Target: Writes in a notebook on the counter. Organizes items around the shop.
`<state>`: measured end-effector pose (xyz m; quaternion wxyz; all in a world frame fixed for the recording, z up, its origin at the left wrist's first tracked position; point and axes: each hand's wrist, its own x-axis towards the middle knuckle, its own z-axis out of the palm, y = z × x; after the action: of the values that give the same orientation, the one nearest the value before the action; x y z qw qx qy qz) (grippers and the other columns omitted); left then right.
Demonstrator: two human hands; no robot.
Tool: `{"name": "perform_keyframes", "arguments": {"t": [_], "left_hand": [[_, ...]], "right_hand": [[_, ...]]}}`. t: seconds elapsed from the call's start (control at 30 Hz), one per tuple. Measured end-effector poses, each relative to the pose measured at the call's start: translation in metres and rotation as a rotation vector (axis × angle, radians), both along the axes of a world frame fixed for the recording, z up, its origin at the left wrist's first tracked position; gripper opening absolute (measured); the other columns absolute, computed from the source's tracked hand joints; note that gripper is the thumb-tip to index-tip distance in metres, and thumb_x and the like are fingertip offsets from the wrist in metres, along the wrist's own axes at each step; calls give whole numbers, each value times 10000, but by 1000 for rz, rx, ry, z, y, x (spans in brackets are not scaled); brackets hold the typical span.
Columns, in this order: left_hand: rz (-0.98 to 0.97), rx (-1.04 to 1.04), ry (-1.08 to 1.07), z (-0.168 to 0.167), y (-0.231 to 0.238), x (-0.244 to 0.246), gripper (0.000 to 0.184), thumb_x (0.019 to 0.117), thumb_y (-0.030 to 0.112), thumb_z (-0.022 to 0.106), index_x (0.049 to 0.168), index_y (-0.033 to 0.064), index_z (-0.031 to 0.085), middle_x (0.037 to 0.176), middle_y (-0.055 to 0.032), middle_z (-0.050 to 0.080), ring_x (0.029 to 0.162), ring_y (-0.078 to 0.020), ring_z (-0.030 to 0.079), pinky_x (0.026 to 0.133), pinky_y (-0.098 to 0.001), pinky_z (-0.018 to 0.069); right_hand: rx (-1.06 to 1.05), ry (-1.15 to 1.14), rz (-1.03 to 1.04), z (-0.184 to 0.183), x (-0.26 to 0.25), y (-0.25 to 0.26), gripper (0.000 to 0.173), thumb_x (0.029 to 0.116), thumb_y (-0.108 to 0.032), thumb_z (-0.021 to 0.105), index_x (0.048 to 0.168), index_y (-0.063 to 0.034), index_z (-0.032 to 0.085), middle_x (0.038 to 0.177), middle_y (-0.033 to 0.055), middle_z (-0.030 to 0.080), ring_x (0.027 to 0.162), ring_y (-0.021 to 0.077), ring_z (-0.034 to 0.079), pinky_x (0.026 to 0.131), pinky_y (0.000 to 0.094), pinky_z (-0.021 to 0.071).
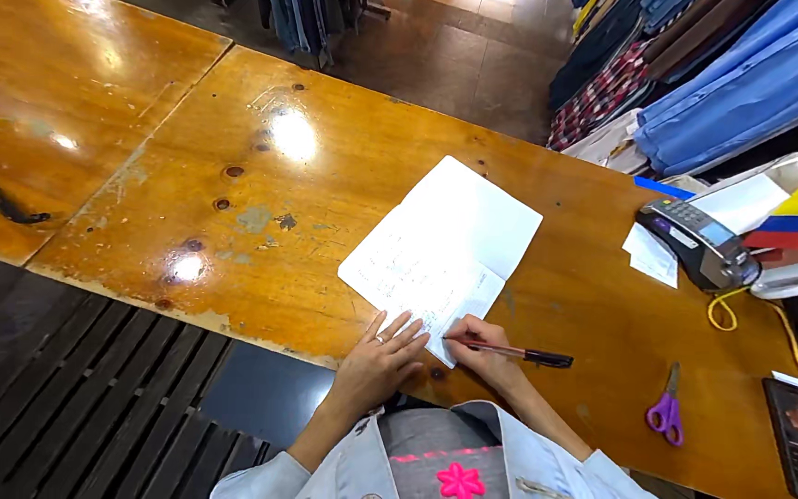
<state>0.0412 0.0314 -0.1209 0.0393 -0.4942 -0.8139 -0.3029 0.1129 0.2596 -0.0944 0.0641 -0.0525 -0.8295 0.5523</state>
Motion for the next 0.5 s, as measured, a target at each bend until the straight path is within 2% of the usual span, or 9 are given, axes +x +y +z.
{"name": "perform_keyframes", "arguments": {"t": [0.07,0.17,0.27,0.37,0.5], "left_hand": [[-19,-6,23,1,-1,-1,385,1053,403,492,1313,223,711,1440,-16,620,1432,-222,482,1201,-543,335],[-37,-31,53,2,-3,0,389,1050,442,487,1318,265,707,1463,-37,599,1447,-244,462,1206,-568,315],[42,14,105,-3,4,7,325,1036,353,531,1258,248,744,1406,-60,643,1400,-269,520,1173,-576,361],[67,51,153,-10,7,10,325,1027,350,541,1238,227,755,1379,-58,663,1392,-267,529,1180,-549,360],[22,61,150,-9,4,9,334,1025,324,548,1243,174,752,1349,-46,683,1365,-237,558,1170,-457,403]], "right_hand": [[8,13,-5,-1,5,-5,32,813,-91,661,812,-66,682,661,-62,611,575,-50,531,541,119,442],[-84,-38,-52,3,4,-6,43,852,-74,650,855,-94,687,661,-58,621,517,-8,538,483,155,459],[-15,-15,-27,2,4,-6,36,851,-82,662,857,-92,697,696,-54,631,550,-14,554,510,149,474],[22,30,-3,-1,4,-5,39,840,-80,664,821,-92,696,696,-63,633,597,-35,559,554,126,470],[-12,32,-22,0,4,-7,44,838,-71,666,841,-99,700,680,-74,620,581,-39,548,539,119,459]]}}
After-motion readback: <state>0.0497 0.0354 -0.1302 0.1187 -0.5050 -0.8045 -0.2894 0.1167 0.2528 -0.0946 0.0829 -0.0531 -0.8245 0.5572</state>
